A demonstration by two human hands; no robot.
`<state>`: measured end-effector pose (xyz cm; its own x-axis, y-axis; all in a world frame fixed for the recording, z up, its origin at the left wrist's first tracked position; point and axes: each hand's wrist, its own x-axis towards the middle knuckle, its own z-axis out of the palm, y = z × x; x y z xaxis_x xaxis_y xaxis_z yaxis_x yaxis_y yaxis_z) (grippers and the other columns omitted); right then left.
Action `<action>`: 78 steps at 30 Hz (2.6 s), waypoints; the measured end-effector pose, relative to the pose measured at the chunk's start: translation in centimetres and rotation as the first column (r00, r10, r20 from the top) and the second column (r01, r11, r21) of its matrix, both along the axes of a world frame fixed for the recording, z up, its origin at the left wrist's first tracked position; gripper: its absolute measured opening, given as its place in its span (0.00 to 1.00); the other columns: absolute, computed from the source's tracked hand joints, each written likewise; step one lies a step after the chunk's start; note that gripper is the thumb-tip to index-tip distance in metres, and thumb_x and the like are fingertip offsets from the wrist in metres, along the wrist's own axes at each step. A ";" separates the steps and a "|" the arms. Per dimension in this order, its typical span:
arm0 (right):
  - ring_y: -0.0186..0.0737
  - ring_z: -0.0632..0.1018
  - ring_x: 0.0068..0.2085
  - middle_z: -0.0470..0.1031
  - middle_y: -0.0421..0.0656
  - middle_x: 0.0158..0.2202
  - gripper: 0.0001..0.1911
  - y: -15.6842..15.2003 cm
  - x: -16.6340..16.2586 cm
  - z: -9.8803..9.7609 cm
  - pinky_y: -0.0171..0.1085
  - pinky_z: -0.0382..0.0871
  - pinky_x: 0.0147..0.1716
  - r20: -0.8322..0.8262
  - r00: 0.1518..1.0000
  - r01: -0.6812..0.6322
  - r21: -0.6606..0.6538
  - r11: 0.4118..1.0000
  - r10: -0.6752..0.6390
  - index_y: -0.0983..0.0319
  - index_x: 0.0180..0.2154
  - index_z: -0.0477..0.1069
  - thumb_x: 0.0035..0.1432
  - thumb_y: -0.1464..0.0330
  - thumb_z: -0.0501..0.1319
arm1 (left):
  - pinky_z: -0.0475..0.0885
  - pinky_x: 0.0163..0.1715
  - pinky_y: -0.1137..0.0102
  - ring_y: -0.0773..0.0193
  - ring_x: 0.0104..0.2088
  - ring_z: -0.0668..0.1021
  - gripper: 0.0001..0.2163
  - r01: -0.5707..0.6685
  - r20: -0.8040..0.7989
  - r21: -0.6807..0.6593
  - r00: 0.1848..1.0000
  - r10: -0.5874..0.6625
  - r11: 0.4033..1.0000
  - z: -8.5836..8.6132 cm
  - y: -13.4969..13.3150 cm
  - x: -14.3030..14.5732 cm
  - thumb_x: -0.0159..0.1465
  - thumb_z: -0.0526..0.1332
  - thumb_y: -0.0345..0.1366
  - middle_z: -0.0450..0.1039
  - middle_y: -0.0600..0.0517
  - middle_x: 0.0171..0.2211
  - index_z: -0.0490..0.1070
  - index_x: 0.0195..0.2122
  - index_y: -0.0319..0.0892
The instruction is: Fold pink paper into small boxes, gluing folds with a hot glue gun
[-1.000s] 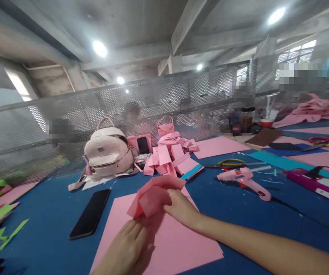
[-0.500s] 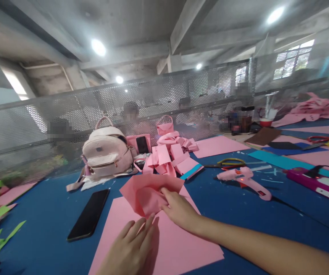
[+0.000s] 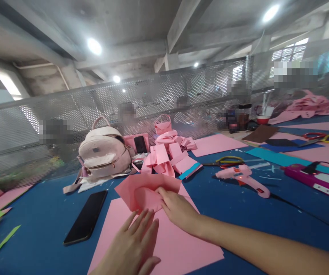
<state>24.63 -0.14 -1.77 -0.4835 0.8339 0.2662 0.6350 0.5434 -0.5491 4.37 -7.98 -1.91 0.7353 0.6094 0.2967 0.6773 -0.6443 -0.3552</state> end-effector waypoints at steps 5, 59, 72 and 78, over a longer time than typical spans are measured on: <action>0.47 0.76 0.52 0.72 0.53 0.55 0.21 0.0 -0.1 0.8 0.45 0.70 0.49 0.077 0.997 -0.011 0.042 0.999 0.008 0.65 0.57 0.62 0.65 0.73 0.46 | 0.64 0.54 0.51 0.42 0.58 0.70 0.33 -0.016 -0.043 -0.067 0.999 0.013 0.998 0.9 0.2 0.1 0.66 0.45 0.58 0.64 0.31 0.59 0.61 0.62 0.36; 0.38 0.78 0.29 0.80 0.41 0.32 0.15 1.4 4.2 1.2 0.34 0.54 0.23 0.386 0.919 -0.231 0.360 0.904 0.081 0.55 0.44 0.77 0.64 0.74 0.53 | 0.62 0.22 0.71 0.65 0.21 0.73 0.03 -0.215 0.406 -0.093 0.883 0.234 0.972 0.9 5.1 -3.0 0.66 0.56 0.31 0.70 0.58 0.21 0.65 0.34 0.44; 0.36 0.76 0.36 0.79 0.42 0.34 0.15 2.5 5.1 0.1 0.35 0.63 0.31 0.419 0.893 -0.398 0.569 0.720 0.162 0.58 0.44 0.74 0.66 0.75 0.51 | 0.69 0.31 0.67 0.60 0.31 0.77 0.06 0.242 0.326 0.190 0.899 -0.294 0.951 0.0 4.2 -2.2 0.65 0.55 0.26 0.79 0.47 0.36 0.71 0.38 0.38; 0.35 0.78 0.42 0.80 0.40 0.40 0.19 3.6 4.9 -0.6 0.35 0.68 0.37 0.409 0.890 -0.418 0.558 0.717 0.201 0.59 0.38 0.75 0.68 0.77 0.46 | 0.63 0.16 0.68 0.60 0.21 0.75 0.10 0.204 0.158 0.126 0.962 -0.223 0.971 -1.0 4.1 -2.0 0.65 0.49 0.27 0.75 0.47 0.26 0.69 0.34 0.38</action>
<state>29.49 3.46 -2.33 -0.8270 0.3234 0.4598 0.4379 0.8835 0.1661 2.41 -3.85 -2.87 0.7778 0.4016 0.4834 0.5846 -0.7447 -0.3220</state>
